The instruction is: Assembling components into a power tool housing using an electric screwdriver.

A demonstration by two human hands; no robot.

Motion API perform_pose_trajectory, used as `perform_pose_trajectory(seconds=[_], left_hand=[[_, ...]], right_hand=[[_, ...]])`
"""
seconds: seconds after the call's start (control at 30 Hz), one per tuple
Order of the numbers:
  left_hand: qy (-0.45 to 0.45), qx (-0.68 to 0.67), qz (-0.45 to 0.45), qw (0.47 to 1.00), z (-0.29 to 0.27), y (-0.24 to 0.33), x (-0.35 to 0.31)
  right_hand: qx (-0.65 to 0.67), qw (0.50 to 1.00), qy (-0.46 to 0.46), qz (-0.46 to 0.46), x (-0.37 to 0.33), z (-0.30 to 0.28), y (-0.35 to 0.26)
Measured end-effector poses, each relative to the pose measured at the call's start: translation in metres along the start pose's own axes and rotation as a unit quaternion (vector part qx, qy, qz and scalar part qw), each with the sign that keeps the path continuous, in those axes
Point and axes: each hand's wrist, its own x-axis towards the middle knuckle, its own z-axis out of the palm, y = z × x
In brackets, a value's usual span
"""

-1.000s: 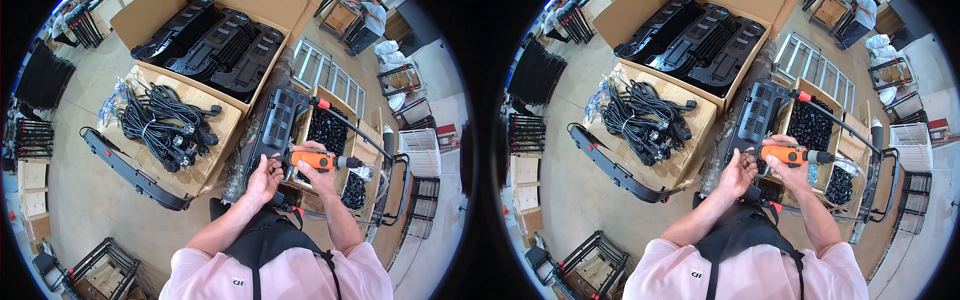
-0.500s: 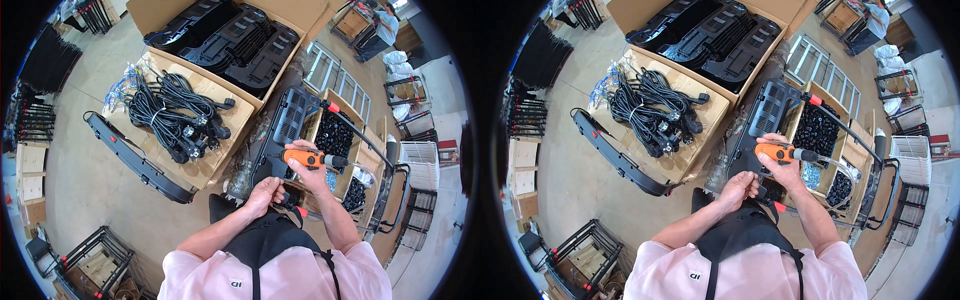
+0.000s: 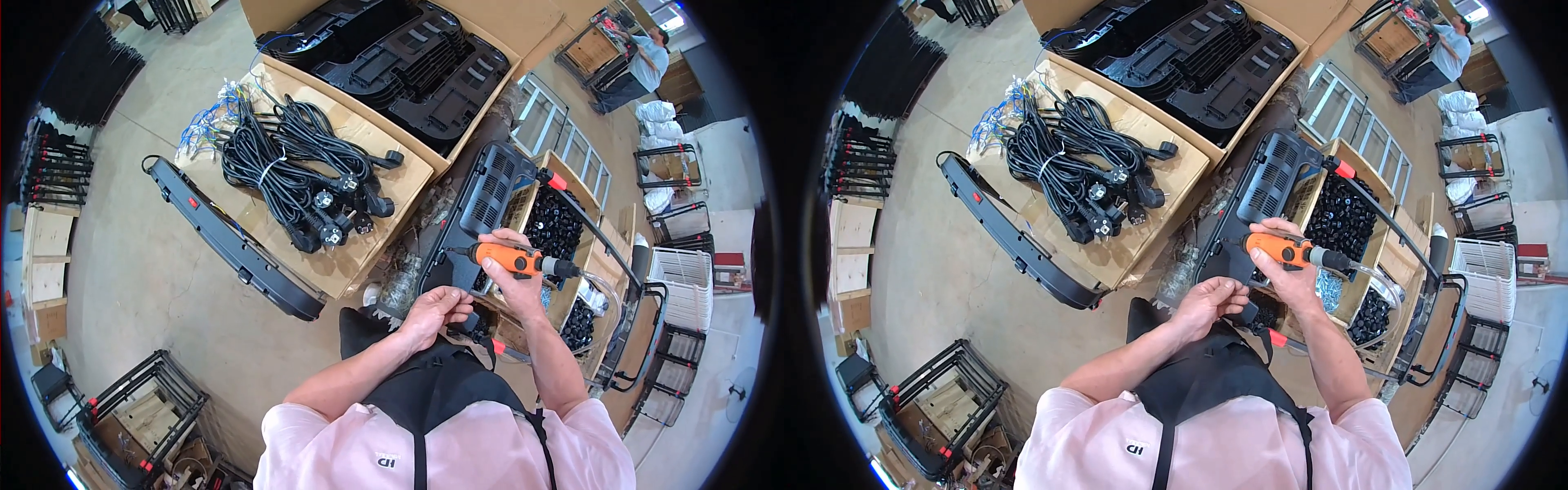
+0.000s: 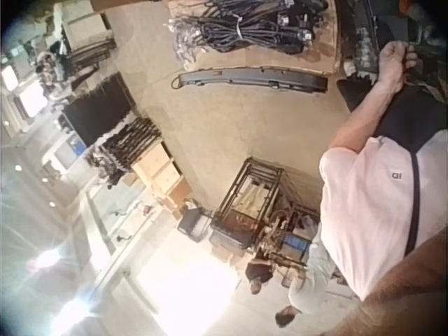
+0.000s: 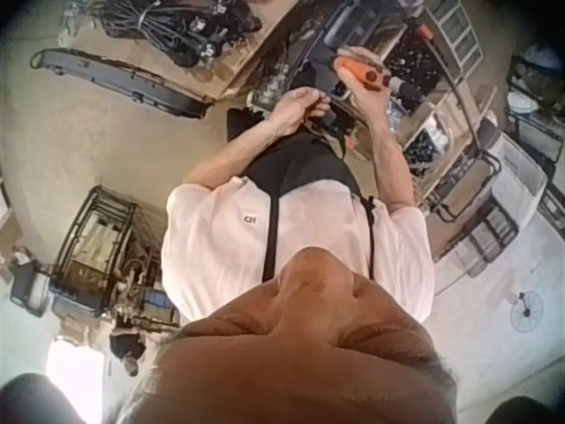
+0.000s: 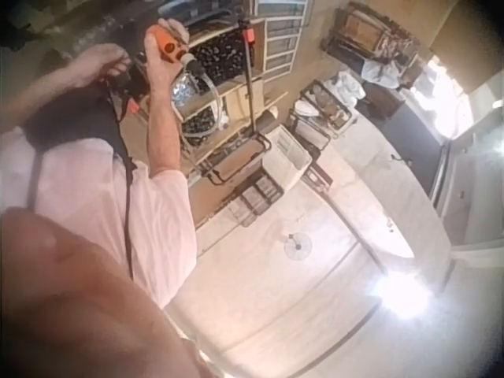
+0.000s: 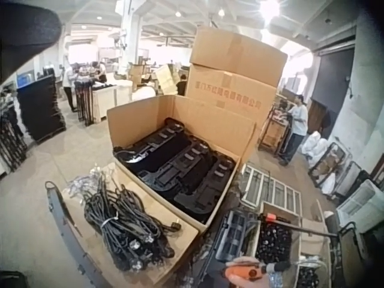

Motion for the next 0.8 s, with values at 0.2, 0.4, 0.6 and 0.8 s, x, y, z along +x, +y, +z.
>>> perform_pose_trajectory(seconds=[0.2,0.4,0.6,0.8], left_hand=[[-0.005,-0.013,-0.006,1.000,0.000,0.002,0.001],[-0.012,-0.041,-0.017,0.999,0.000,0.006,0.005],[0.014,-0.063,-0.013,0.998,0.014,0.012,0.014],[0.031,-0.116,0.003,0.993,0.016,0.016,0.018]], right_hand=[[0.046,0.999,0.002,-0.001,0.001,-0.001,0.002],[0.014,1.000,0.026,0.003,0.000,-0.007,0.005],[0.010,1.000,0.013,0.005,0.000,-0.014,0.008],[0.016,1.000,0.010,-0.016,-0.004,-0.012,0.002]])
